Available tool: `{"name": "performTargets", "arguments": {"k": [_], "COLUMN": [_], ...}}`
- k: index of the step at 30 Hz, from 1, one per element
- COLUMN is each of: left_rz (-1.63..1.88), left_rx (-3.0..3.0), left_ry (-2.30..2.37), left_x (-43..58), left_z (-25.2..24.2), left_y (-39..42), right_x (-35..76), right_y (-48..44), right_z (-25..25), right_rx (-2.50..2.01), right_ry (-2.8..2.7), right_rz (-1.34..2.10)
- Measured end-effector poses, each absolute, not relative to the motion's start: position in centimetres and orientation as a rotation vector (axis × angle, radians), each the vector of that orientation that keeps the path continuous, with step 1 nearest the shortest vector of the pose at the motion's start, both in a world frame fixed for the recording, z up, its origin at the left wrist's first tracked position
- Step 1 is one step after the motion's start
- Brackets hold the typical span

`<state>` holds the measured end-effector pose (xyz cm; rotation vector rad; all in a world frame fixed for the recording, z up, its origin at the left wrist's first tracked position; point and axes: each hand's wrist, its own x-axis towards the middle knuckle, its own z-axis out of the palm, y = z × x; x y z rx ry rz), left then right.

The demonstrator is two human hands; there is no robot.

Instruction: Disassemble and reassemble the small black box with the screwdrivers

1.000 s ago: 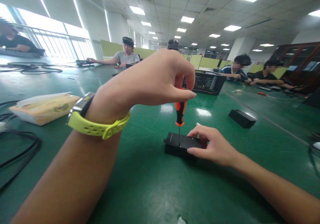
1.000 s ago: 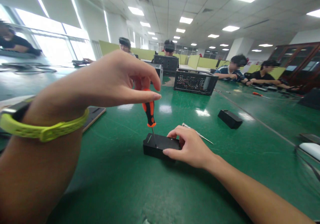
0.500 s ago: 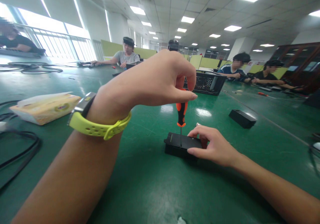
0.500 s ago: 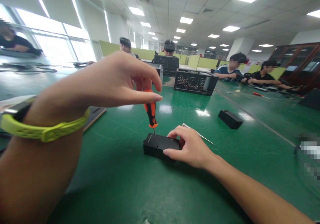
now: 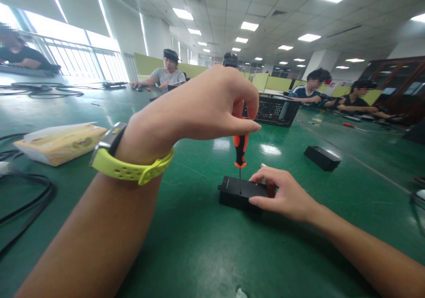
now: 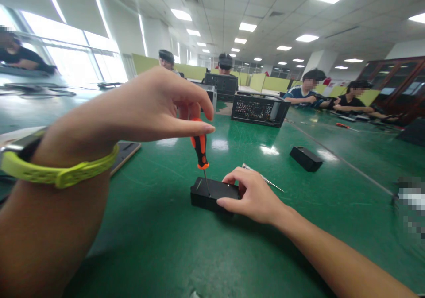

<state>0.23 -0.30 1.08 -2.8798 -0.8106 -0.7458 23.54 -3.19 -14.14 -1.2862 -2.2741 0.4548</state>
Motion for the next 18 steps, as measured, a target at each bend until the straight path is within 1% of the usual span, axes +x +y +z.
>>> {"name": "performTargets", "arguments": {"k": [18], "left_rz": [-0.722], "left_rx": [-2.844], "left_ry": [-0.827], "left_x": [0.29], "left_z": [1.08], "left_y": [-0.35], "right_x": [23.52], "right_y": [-3.14], "right_z": [-14.26], "right_rx": [-1.264], "right_ry": [-2.265], "right_rz": [0.460]}}
